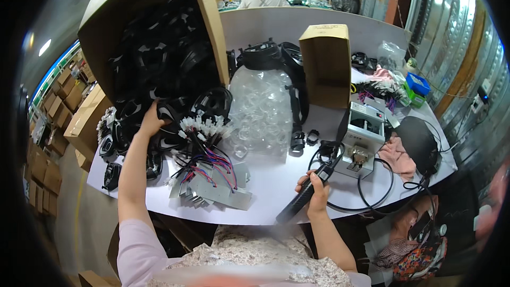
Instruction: The person assembles an electronic component by attaching a metal plate to a black plastic housing and securing it with an electric screwdriver.
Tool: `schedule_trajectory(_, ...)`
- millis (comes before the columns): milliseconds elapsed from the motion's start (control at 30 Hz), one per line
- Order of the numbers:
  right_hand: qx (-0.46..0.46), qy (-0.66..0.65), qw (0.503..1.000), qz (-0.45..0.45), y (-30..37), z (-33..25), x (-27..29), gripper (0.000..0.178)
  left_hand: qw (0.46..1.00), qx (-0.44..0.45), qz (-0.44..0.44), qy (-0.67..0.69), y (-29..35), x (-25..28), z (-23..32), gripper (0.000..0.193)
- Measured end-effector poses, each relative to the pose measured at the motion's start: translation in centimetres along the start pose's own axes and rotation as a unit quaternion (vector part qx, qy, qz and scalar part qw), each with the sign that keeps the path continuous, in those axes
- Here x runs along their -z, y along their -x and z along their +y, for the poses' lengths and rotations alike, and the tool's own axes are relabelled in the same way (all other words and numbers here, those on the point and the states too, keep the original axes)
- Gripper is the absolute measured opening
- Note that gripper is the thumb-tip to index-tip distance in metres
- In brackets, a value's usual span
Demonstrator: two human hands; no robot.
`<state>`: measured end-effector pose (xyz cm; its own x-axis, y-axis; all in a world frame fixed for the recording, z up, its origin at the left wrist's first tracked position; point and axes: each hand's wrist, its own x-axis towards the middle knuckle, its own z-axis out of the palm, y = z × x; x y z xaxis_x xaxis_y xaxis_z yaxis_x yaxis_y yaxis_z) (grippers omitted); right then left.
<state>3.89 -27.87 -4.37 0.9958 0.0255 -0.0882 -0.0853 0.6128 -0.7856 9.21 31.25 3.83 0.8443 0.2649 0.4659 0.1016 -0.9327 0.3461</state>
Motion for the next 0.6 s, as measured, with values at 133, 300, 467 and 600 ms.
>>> schedule_trajectory(133, 0.011, 0.015, 1.000, 0.005, 0.4, 0.1, 0.1, 0.029, 0.996, 0.017, -0.056, -0.061, -0.5, 3.6, 5.5, 0.079)
schedule_trajectory(300, -0.008, 0.007, 0.999, 0.039, 0.2, 0.3, 0.8, 0.031, 0.935, -0.125, 0.224, -0.246, 0.7, 4.7, 8.8, 0.061)
schedule_trajectory(467, -0.061, -0.068, 0.996, -0.016, -0.2, -0.6, 0.0, 0.029, 0.894, -0.004, 0.302, -0.330, 4.0, 9.5, 8.2, 0.056)
schedule_trajectory(600, -0.054, -0.143, 0.980, -0.128, 0.3, -1.9, 0.2, 0.028, 0.863, -0.173, 0.389, -0.274, 2.5, 12.0, 10.5, 0.055)
